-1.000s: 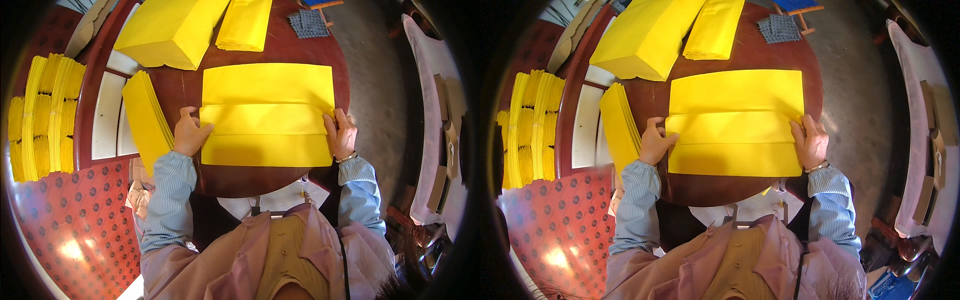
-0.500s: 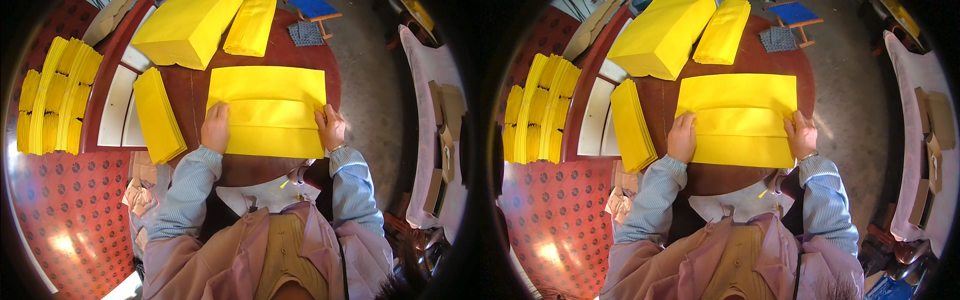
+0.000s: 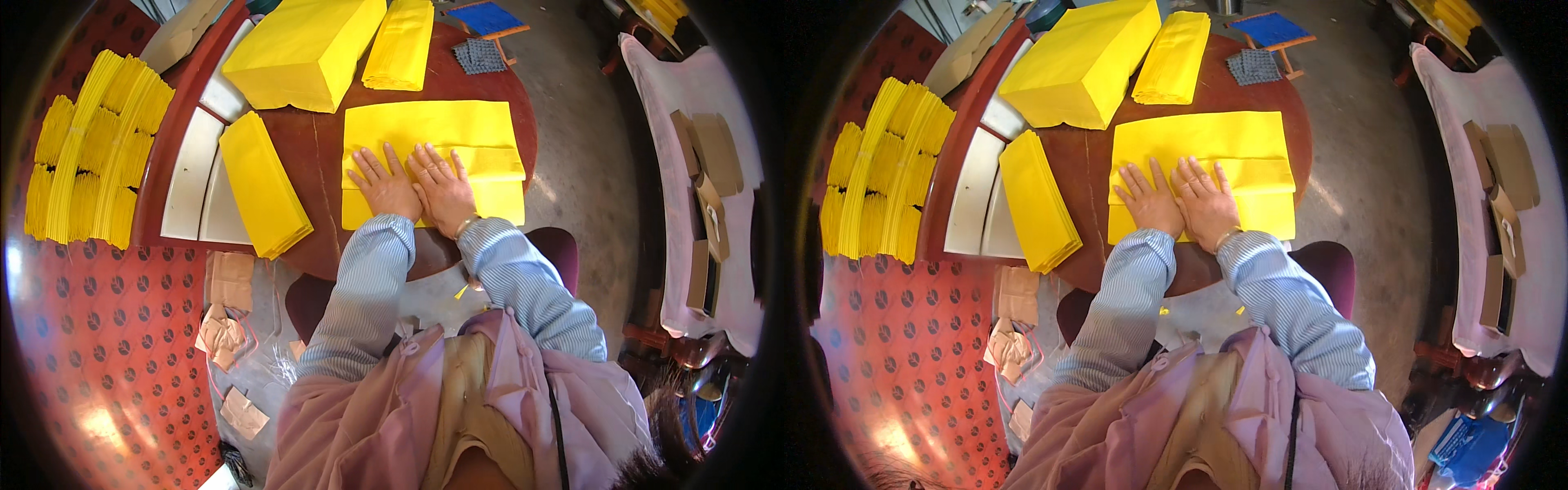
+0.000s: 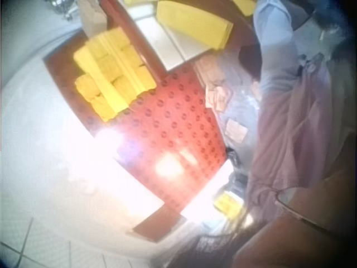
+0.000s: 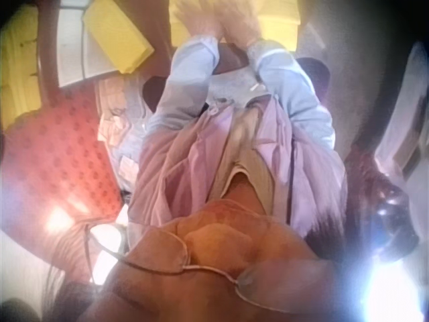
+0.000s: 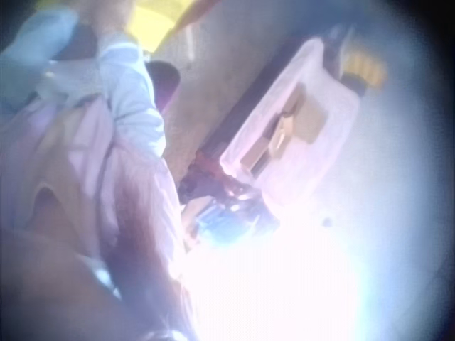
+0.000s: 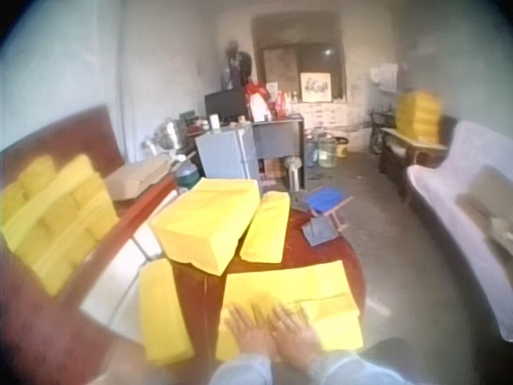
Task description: The person folds yellow paper sheets by hand on a table, creasing edges and stacking them. They repeatedly pick up sheets, fold them in half, and place them into a growing stack.
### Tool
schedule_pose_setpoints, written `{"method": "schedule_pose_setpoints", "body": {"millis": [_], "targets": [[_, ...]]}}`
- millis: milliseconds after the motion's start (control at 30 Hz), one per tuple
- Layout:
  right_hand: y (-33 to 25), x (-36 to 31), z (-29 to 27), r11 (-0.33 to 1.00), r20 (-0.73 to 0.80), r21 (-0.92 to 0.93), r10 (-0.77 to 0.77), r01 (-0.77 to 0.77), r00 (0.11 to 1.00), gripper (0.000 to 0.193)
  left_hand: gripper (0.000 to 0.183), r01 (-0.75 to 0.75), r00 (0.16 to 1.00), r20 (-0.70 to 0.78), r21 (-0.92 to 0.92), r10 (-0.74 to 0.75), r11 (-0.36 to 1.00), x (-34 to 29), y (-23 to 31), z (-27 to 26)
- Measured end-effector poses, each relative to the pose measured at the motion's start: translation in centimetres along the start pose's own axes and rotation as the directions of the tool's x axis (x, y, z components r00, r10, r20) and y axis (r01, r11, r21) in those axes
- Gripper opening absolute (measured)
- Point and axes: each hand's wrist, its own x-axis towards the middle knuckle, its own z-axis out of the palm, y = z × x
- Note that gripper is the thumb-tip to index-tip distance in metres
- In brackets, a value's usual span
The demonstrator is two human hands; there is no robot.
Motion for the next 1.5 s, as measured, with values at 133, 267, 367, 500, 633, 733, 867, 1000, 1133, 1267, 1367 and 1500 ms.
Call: {"method": "schedule_pose_setpoints", "body": {"millis": [133,267,367,500,633,733,867,1000,1133,1267,1367,1500], "targets": [[3.3,-1.4,1.1,0.983,0.116,-0.06,0.178,-0.172,0.977,0.063,0.096,-0.019,0.999,-0.054,-0.256,0.006,0.967,-0.2,-1.1,0.0],[8.8,-4.8,-0.4,0.947,0.08,-0.12,0.308,-0.298,0.948,0.065,0.097,-0.033,0.993,-0.118,-0.284,0.0,0.958,0.1,-4.7,1.0],[9.9,-5.8,-1.0,0.94,0.137,-0.029,0.341,-0.341,0.93,0.062,0.097,-0.035,0.994,-0.113,-0.274,0.004,0.961,0.2,-5.6,1.8],[9.9,-5.5,-0.8,0.931,0.174,-0.043,0.363,-0.361,0.915,0.061,0.092,-0.041,0.992,-0.127,-0.334,-0.002,0.942,0.7,-6.1,2.0],[9.9,-5.8,-0.5,0.94,0.101,-0.016,0.341,-0.342,0.935,0.061,0.079,-0.209,0.858,-0.495,-0.58,-0.138,0.787,-1.5,-6.1,1.9],[9.9,-5.7,-0.4,0.939,0.076,0.017,0.341,-0.343,0.937,0.064,0.064,-0.16,0.858,-0.32,-0.91,-0.401,0.383,-4.9,-2.7,2.1],[9.8,-5.2,-1.2,0.914,0.22,0.037,0.386,-0.403,0.896,0.066,0.045,0.016,0.912,0.202,-0.887,-0.356,-0.462,-4.6,0.8,1.2],[9.9,-4.7,-2.8,0.92,0.287,0.018,0.371,-0.392,0.883,0.063,0.042,0.247,0.858,0.472,-0.725,-0.203,-0.643,-2.0,3.8,-0.2],[10.9,-3.7,-4.9,0.93,0.273,0.097,0.317,-0.354,0.908,0.062,0.05,0.184,0.839,0.431,-0.8,-0.333,-0.571,-1.0,7.4,-1.2],[14.4,-2.3,-7.6,0.915,0.175,0.311,0.21,-0.256,0.962,0.059,0.059,0.286,0.918,0.384,-0.819,-0.104,-0.497,-0.7,4.3,-2.6],[17.2,-0.6,-8.6,0.723,0.216,0.641,0.153,-0.258,0.964,0.06,0.067,0.412,0.893,0.326,-0.87,0.311,-0.271,1.3,-1.8,-4.6],[18.2,1.9,-6.4,0.627,0.224,0.722,0.188,-0.293,0.956,0.077,0.066,0.271,0.644,0.438,-0.897,0.627,0.349,7.4,-6.2,-7.7]]}}
